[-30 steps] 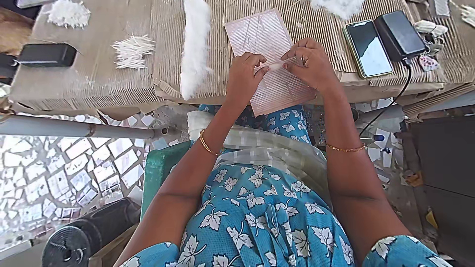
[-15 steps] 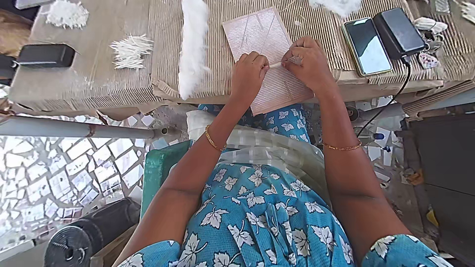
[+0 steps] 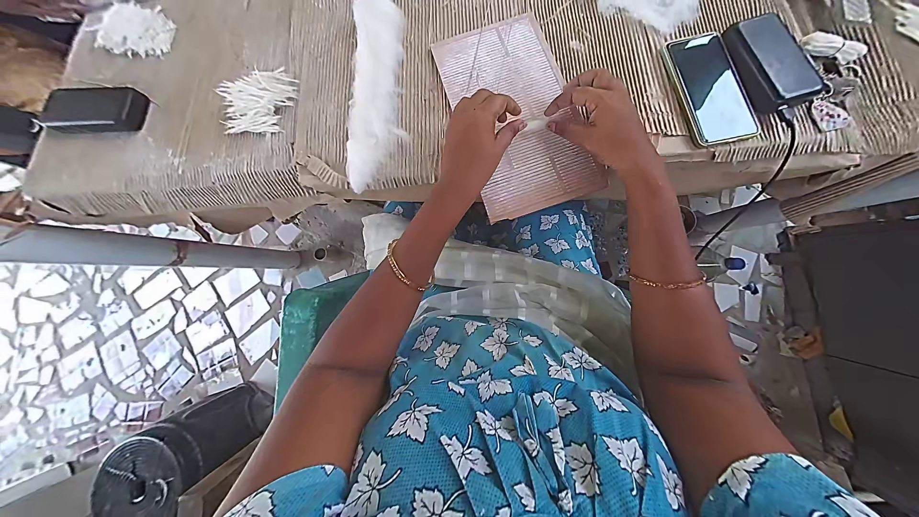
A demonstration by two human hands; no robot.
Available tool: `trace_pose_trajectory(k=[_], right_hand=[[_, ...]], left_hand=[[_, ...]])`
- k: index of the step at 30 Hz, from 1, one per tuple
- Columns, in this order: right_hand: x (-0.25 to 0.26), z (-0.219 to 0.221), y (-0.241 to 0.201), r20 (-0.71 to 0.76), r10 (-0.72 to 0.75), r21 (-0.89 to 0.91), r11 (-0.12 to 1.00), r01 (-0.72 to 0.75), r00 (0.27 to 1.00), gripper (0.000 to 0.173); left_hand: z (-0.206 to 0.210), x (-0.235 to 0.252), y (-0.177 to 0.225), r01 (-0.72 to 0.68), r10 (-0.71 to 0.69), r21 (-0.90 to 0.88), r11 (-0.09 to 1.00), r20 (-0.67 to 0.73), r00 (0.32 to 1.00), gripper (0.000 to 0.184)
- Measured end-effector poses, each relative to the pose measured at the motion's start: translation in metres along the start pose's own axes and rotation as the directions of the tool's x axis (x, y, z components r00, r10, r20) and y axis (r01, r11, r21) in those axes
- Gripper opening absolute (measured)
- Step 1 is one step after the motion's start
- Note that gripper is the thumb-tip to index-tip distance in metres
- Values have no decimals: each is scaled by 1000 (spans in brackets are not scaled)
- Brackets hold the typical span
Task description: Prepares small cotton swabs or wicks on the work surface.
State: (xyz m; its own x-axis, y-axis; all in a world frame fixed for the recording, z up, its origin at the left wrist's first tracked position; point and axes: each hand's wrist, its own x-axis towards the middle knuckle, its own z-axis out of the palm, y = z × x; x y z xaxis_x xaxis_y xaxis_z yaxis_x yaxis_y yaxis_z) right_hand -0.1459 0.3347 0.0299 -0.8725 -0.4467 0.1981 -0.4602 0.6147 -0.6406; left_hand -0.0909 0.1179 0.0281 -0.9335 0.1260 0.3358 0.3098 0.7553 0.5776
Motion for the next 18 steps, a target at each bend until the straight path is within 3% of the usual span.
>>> trace_pose_trajectory(k=[4,18], right_hand=[[0,8,-5,4,8,-65,998,-7,1000,20],[1,5,-2,4,25,-77,997,-25,1000,19]], left_hand=[[8,4,6,-32,27,92,995,54,998,21],[16,5,4,8,-11,66,998,52,999,18]])
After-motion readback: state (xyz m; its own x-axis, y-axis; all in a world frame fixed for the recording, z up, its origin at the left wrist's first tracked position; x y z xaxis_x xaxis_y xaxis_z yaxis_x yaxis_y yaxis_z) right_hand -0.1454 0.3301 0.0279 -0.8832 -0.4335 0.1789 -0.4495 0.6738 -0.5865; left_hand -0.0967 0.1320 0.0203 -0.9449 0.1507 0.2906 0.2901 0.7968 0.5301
